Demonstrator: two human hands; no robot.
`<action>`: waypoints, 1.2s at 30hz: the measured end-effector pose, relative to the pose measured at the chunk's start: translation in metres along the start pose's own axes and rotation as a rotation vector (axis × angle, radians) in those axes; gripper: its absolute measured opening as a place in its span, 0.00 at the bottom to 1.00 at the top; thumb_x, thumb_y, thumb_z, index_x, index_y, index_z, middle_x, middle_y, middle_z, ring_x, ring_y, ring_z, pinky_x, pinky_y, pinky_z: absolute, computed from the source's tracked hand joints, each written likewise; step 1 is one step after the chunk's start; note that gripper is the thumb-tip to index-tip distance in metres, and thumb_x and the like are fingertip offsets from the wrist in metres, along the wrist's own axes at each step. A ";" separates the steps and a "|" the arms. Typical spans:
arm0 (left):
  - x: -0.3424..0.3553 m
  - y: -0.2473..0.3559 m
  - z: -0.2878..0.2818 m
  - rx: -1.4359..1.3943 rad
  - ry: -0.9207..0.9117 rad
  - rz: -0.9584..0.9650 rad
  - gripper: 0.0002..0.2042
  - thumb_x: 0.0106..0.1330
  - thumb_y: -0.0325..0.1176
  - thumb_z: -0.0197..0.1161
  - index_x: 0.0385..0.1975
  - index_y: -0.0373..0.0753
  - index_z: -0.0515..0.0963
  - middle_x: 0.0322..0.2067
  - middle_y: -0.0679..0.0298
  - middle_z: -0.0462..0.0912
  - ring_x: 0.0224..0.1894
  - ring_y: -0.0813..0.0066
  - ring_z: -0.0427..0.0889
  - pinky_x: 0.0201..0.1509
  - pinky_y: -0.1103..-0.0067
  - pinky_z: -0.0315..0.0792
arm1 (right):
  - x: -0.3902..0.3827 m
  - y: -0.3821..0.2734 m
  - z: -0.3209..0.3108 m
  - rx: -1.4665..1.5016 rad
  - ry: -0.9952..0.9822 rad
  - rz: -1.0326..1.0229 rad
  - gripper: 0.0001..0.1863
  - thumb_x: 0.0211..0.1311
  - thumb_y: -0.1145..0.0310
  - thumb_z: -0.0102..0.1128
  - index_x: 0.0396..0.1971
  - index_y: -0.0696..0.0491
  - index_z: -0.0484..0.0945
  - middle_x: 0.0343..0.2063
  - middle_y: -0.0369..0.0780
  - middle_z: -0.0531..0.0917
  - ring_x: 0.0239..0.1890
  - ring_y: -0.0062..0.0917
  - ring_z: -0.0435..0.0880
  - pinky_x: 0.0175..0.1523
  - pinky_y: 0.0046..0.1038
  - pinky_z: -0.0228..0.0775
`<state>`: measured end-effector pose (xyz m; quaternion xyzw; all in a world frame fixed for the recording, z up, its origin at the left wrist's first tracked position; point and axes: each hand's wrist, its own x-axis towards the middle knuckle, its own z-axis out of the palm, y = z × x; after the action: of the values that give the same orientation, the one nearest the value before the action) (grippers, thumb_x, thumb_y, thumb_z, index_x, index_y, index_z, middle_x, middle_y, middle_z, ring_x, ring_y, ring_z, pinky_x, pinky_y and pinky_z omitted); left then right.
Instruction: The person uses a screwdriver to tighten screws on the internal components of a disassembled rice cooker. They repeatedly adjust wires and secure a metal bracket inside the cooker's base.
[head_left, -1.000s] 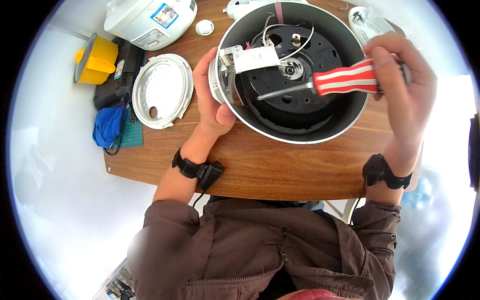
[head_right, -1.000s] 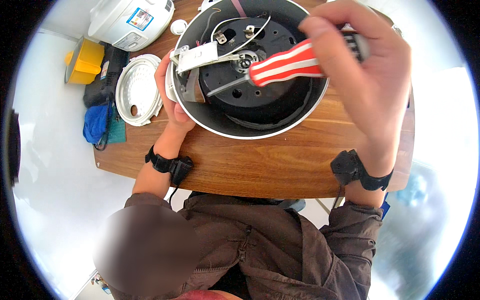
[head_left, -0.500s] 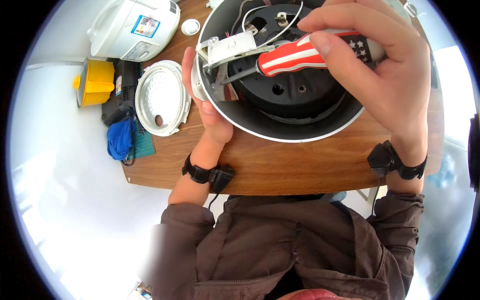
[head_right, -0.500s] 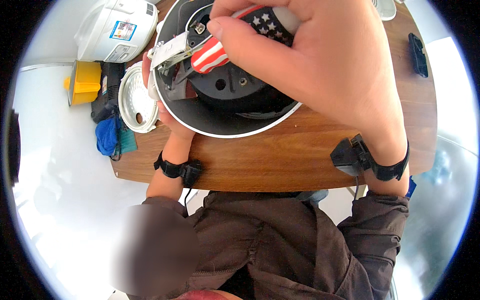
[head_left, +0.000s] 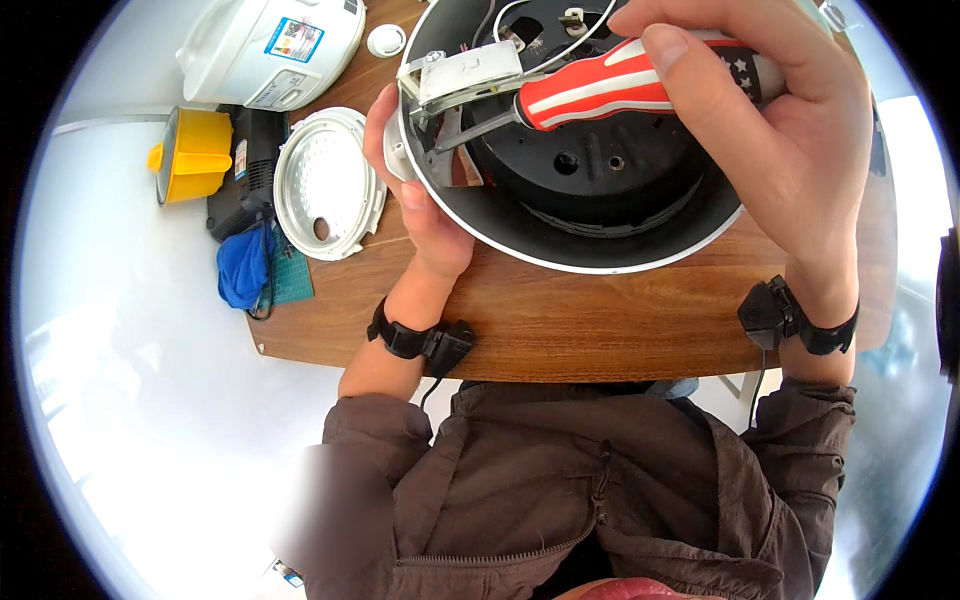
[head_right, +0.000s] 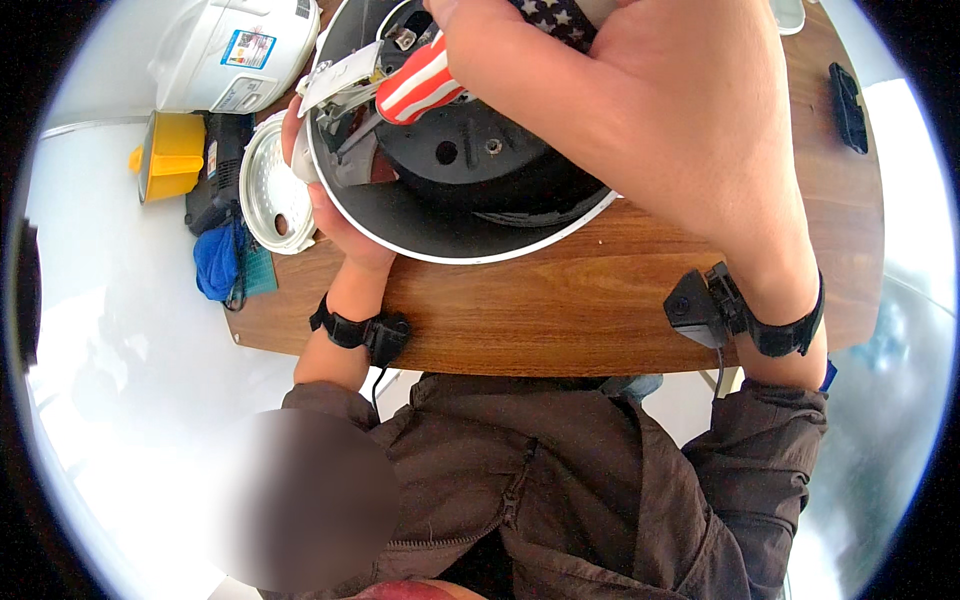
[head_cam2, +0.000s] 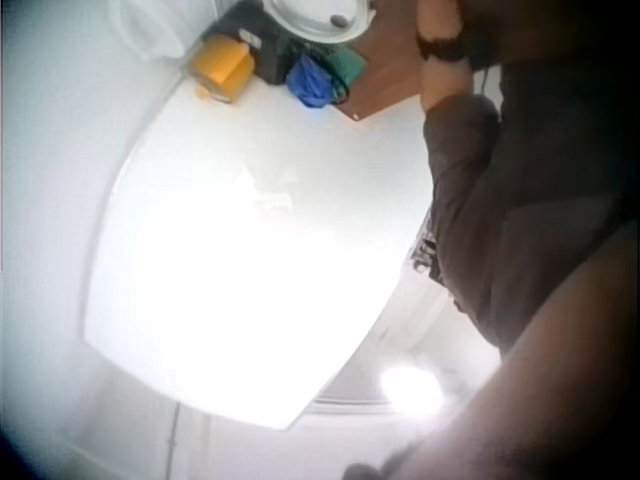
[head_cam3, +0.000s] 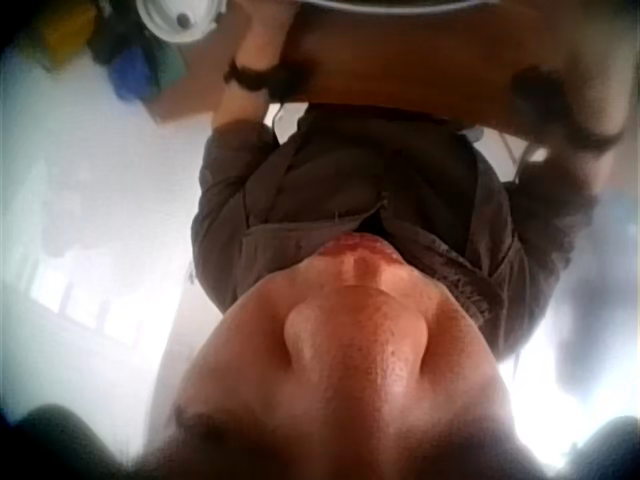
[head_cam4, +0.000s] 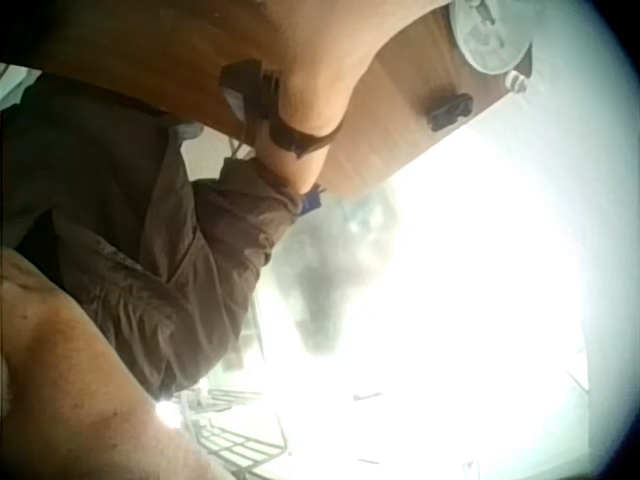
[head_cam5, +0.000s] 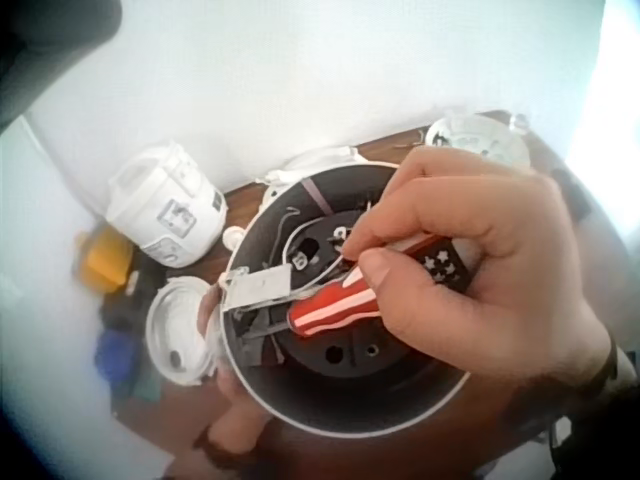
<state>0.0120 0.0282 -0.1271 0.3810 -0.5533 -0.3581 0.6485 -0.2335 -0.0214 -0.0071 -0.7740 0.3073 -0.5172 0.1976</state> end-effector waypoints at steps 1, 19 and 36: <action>0.001 0.001 0.000 0.003 0.003 0.002 0.44 0.71 0.65 0.51 0.76 0.42 0.48 0.72 0.53 0.58 0.74 0.60 0.60 0.78 0.61 0.55 | 0.001 -0.003 0.000 -0.019 0.001 -0.009 0.06 0.55 0.79 0.64 0.31 0.63 0.86 0.28 0.42 0.84 0.27 0.18 0.81 0.32 0.18 0.70; 0.009 0.019 -0.005 0.085 0.017 -0.080 0.41 0.70 0.62 0.49 0.73 0.37 0.57 0.69 0.52 0.66 0.73 0.59 0.66 0.77 0.62 0.59 | 0.001 -0.003 -0.003 -0.134 -0.165 0.028 0.06 0.63 0.78 0.62 0.36 0.59 0.86 0.35 0.37 0.85 0.38 0.21 0.83 0.44 0.20 0.75; 0.005 0.021 -0.024 0.194 -0.084 -0.107 0.37 0.75 0.60 0.45 0.73 0.36 0.55 0.68 0.51 0.66 0.70 0.61 0.68 0.74 0.65 0.62 | 0.002 -0.014 0.003 -0.172 -0.136 0.057 0.06 0.59 0.79 0.64 0.36 0.59 0.86 0.35 0.37 0.84 0.36 0.21 0.84 0.43 0.21 0.74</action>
<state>0.0372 0.0357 -0.1080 0.4558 -0.5908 -0.3525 0.5649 -0.2261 -0.0122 0.0017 -0.8124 0.3583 -0.4292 0.1657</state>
